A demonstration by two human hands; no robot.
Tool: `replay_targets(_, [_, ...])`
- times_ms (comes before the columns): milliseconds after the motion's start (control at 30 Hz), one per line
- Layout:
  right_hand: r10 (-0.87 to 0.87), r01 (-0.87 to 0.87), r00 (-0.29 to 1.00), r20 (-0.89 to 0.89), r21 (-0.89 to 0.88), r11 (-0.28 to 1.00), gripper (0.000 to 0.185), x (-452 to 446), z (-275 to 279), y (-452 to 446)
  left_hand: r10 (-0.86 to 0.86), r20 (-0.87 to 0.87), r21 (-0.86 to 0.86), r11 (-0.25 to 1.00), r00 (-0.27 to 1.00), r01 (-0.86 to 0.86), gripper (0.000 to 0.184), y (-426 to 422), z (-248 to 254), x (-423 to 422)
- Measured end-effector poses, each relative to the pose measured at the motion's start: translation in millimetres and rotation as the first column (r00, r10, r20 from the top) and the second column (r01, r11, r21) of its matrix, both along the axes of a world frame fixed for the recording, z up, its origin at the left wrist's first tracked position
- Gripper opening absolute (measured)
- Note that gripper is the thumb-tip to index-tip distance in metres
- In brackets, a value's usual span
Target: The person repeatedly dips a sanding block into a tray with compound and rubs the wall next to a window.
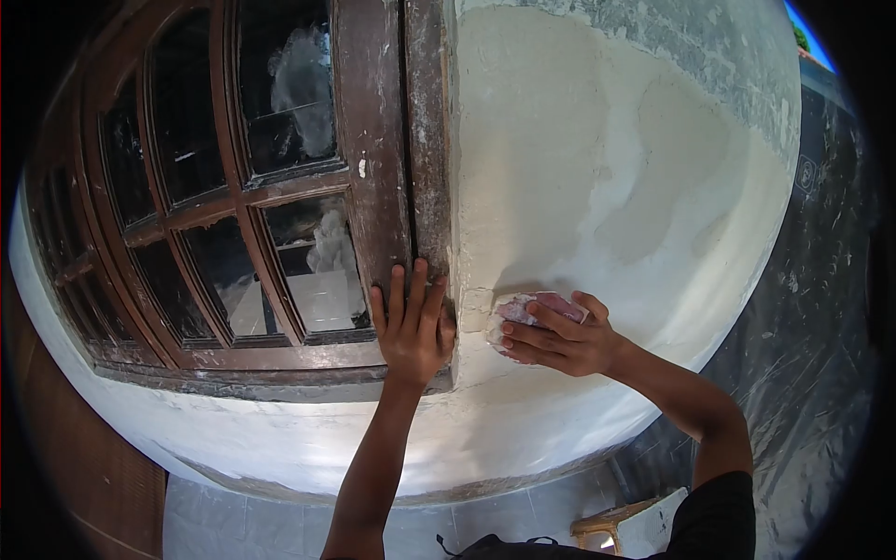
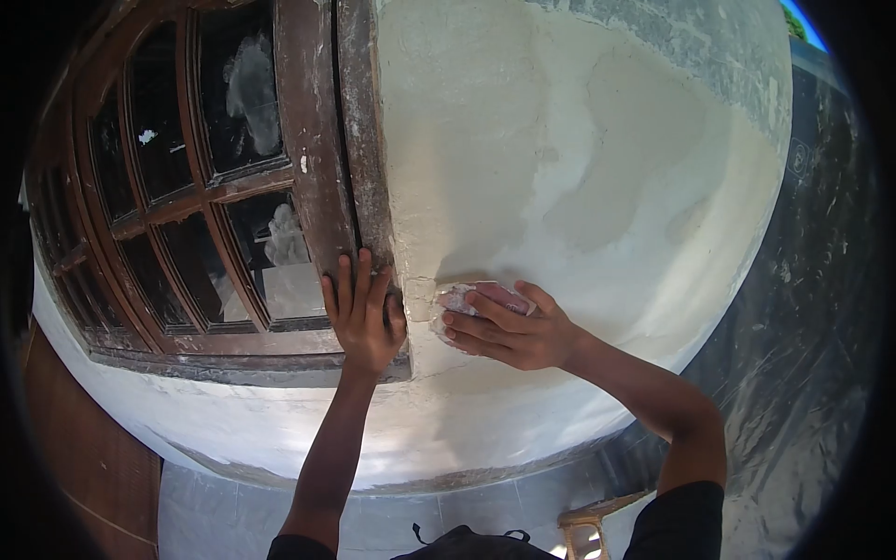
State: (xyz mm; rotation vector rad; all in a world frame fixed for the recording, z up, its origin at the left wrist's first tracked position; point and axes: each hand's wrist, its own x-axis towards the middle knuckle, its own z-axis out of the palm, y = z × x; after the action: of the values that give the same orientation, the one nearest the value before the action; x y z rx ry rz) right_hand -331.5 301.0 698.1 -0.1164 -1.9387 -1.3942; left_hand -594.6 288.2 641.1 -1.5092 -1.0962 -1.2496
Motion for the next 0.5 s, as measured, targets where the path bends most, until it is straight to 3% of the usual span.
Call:
replay_targets(133, [0.024,-0.025,0.999,0.030,0.031,0.999,0.027,-30,9,8,-0.009,0.000,0.003,1.000,1.000,0.009,0.037,1,2,-1])
replay_targets(300, [-0.022,0.026,0.998,0.056,-0.068,0.997,0.026,11,-1,15,-0.016,-0.001,0.001,1.000,1.000,0.016,0.036,0,0,-1])
replay_targets(433, [-0.079,0.079,0.997,0.001,-0.014,0.997,0.028,30,-14,9,-0.006,0.003,0.021,1.000,1.000,0.006,0.036,2,0,1])
replay_targets(500, [-0.024,0.024,1.000,-0.004,-0.025,0.999,0.028,14,-10,2,-0.005,0.007,0.016,1.000,1.000,0.005,0.036,2,2,0])
